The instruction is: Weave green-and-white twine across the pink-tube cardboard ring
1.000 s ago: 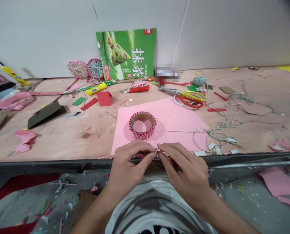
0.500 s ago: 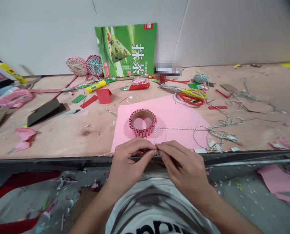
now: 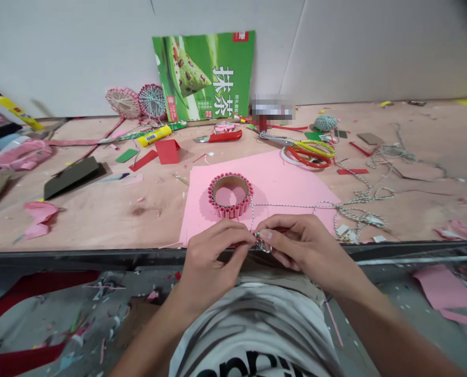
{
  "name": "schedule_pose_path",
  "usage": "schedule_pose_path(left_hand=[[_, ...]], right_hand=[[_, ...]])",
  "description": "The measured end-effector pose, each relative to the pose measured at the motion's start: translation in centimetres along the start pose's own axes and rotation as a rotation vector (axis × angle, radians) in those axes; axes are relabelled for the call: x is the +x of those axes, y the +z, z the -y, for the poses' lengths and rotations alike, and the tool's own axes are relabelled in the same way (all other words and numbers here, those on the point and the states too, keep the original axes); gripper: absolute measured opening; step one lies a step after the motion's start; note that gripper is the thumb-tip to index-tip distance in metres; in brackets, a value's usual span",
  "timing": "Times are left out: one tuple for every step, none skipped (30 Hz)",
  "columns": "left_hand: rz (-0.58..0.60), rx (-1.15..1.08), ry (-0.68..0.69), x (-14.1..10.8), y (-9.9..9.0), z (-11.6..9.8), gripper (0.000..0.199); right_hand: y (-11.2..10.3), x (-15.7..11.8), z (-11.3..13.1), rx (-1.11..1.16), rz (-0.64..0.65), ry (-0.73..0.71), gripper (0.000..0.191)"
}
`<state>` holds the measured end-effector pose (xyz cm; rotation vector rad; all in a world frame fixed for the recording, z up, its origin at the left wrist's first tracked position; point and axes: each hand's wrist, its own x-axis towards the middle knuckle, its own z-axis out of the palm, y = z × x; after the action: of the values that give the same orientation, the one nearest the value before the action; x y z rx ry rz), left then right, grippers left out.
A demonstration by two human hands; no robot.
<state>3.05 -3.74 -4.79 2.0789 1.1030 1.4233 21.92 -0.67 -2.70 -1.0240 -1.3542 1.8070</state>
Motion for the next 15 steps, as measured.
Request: schedule_pose_path(left_hand=[[-0.007, 0.01, 0.013, -0.06, 0.04, -0.05, 0.016], [-0.017, 0.025, 0.027, -0.12, 0.09, -0.11, 0.015], [-0.028, 0.042, 0.046, -0.19, 0.14, -0.18, 0.014], [-0.04, 0.065, 0.066, -0.26, 0.21, -0.25, 0.013], [-0.047, 0.094, 0.086, -0.31, 0.28, -0.34, 0.013], [-0.051, 0.127, 0.105, -0.35, 0.36, -0.44, 0.013], [-0.052, 0.161, 0.123, -0.36, 0.43, -0.53, 0.012], [-0.051, 0.195, 0.14, -0.36, 0.51, -0.61, 0.012], [-0.053, 0.226, 0.155, -0.34, 0.58, -0.67, 0.011], [-0.057, 0.252, 0.167, -0.31, 0.64, -0.72, 0.01], [-0.063, 0.269, 0.174, -0.27, 0.7, -0.76, 0.01], [-0.069, 0.276, 0.175, -0.23, 0.76, -0.78, 0.01], [-0.074, 0.273, 0.169, -0.2, 0.8, -0.81, 0.01], [-0.075, 0.263, 0.156, -0.17, 0.83, -0.85, 0.009], [-0.073, 0.251, 0.137, -0.14, 0.86, -0.9, 0.009]], right_hand=[[-0.02, 0.05, 0.13, 0.005, 0.002, 0.005, 0.038], [-0.05, 0.09, 0.19, 0.009, 0.003, 0.011, 0.038], [-0.08, 0.12, 0.2, 0.014, 0.001, 0.016, 0.037], [-0.12, 0.14, 0.15, 0.02, -0.002, 0.02, 0.037], [-0.18, 0.16, 0.06, 0.023, -0.004, 0.026, 0.037], [-0.24, 0.19, -0.07, 0.02, -0.005, 0.031, 0.036], [-0.31, 0.21, -0.22, 0.014, -0.006, 0.035, 0.036], [-0.36, 0.24, -0.38, 0.005, -0.007, 0.037, 0.036], [-0.4, 0.28, -0.52, -0.005, -0.007, 0.039, 0.036], [-0.42, 0.31, -0.64, -0.012, -0.007, 0.037, 0.037], [-0.41, 0.34, -0.71, -0.017, -0.008, 0.033, 0.037], [-0.39, 0.36, -0.74, -0.022, -0.007, 0.026, 0.038], [-0.34, 0.36, -0.72, -0.028, -0.006, 0.02, 0.038], [-0.29, 0.36, -0.66, -0.04, -0.005, 0.012, 0.038], [-0.22, 0.33, -0.58, -0.055, -0.005, 0.004, 0.039]])
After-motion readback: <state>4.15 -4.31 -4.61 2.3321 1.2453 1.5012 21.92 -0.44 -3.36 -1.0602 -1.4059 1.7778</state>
